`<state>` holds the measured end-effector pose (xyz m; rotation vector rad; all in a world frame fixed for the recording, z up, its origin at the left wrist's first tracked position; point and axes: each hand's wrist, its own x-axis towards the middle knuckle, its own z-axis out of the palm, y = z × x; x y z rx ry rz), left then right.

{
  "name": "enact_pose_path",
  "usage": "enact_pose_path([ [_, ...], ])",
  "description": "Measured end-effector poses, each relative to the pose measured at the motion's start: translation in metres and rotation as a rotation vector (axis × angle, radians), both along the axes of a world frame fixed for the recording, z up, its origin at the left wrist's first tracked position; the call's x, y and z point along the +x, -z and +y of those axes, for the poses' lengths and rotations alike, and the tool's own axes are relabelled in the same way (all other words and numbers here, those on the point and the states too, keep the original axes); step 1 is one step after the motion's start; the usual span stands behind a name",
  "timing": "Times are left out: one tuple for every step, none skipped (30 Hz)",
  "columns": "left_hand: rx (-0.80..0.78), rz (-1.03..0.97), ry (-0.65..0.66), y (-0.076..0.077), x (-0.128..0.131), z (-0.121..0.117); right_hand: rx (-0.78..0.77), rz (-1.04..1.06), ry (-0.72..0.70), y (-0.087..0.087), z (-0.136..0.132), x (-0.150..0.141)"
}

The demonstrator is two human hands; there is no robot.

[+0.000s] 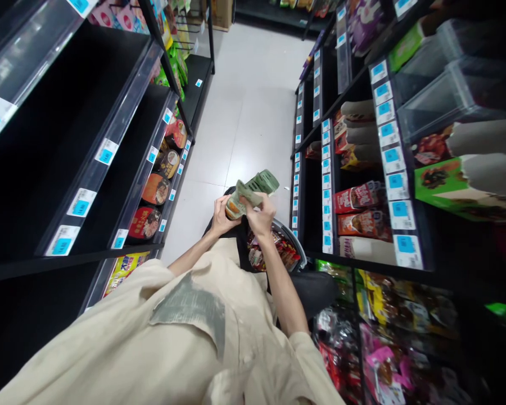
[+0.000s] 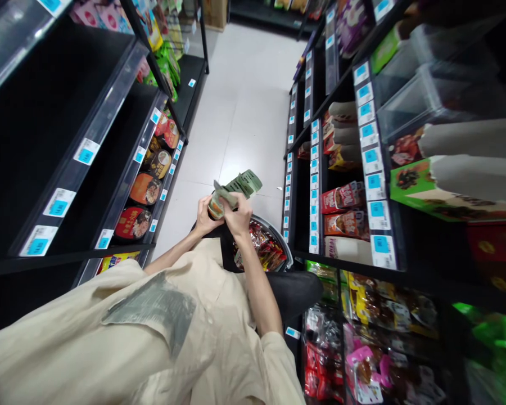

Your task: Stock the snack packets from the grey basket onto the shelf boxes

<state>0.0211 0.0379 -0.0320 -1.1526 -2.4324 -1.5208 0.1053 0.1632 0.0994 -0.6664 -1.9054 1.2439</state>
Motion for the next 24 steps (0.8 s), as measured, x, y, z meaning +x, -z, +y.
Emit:
enact_pose_path([
  [-0.008, -0.001, -0.003, 0.000, 0.000, 0.000, 0.038, -0.056, -0.029, 0.004, -0.002, -0.001],
  [-0.015, -0.001, -0.005, -0.001, 0.000, 0.000, 0.061, -0.090, -0.040, 0.008, -0.004, -0.003],
  [-0.016, -0.003, -0.004, -0.001, 0.001, 0.000, 0.066, -0.104, -0.033, 0.011, -0.006, -0.004],
  [-0.012, -0.006, -0.004, -0.001, 0.001, 0.000, 0.059, -0.104, -0.014, 0.014, -0.008, -0.006],
  [-0.007, -0.011, -0.005, -0.001, 0.000, 0.000, 0.048, -0.101, 0.009, 0.016, -0.010, -0.007],
  [-0.003, -0.019, -0.009, 0.000, 0.000, 0.000, 0.038, -0.098, 0.034, 0.018, -0.012, -0.009],
  [-0.004, -0.029, -0.015, 0.001, 0.000, -0.001, 0.031, -0.098, 0.053, 0.020, -0.013, -0.010],
  [-0.008, -0.040, -0.022, 0.002, -0.001, -0.001, 0.029, -0.102, 0.061, 0.022, -0.015, -0.012],
  [-0.015, -0.049, -0.027, 0.003, -0.001, -0.001, 0.033, -0.111, 0.055, 0.024, -0.016, -0.013],
  [-0.020, -0.056, -0.032, 0.005, -0.001, -0.001, 0.041, -0.130, 0.035, 0.026, -0.017, -0.013],
  [-0.023, -0.059, -0.035, 0.006, -0.002, 0.000, 0.048, -0.162, 0.002, 0.028, -0.017, -0.014],
  [-0.024, -0.060, -0.038, 0.008, -0.002, 0.000, 0.054, -0.204, -0.037, 0.030, -0.017, -0.014],
  [-0.024, -0.058, -0.040, 0.009, -0.003, 0.000, 0.057, -0.245, -0.080, 0.032, -0.017, -0.013],
  [-0.024, -0.054, -0.040, 0.010, -0.003, 0.000, 0.058, -0.278, -0.127, 0.033, -0.017, -0.013],
  [-0.022, -0.049, -0.035, 0.011, -0.003, 0.000, 0.060, -0.296, -0.172, 0.034, -0.016, -0.012],
  [-0.019, -0.043, -0.031, 0.012, -0.003, 0.000, 0.066, -0.298, -0.212, 0.033, -0.015, -0.010],
  [-0.014, -0.037, -0.027, 0.012, -0.003, -0.001, 0.074, -0.290, -0.238, 0.031, -0.013, -0.009],
  [-0.010, -0.034, -0.025, 0.012, -0.002, -0.001, 0.083, -0.279, -0.252, 0.027, -0.012, -0.008],
  [-0.008, -0.034, -0.029, 0.012, -0.002, -0.001, 0.093, -0.273, -0.263, 0.023, -0.010, -0.007],
  [-0.009, -0.036, -0.036, 0.011, -0.002, -0.001, 0.103, -0.280, -0.273, 0.019, -0.009, -0.007],
  [-0.012, -0.039, -0.044, 0.010, -0.002, -0.001, 0.116, -0.308, -0.291, 0.015, -0.008, -0.008],
  [-0.016, -0.040, -0.051, 0.010, -0.003, -0.001, 0.134, -0.360, -0.314, 0.010, -0.007, -0.009],
  [-0.019, -0.040, -0.055, 0.009, -0.003, -0.001, 0.154, -0.435, -0.336, 0.006, -0.006, -0.012],
  [-0.020, -0.039, -0.059, 0.009, -0.003, -0.001, 0.179, -0.525, -0.351, 0.003, -0.006, -0.015],
])
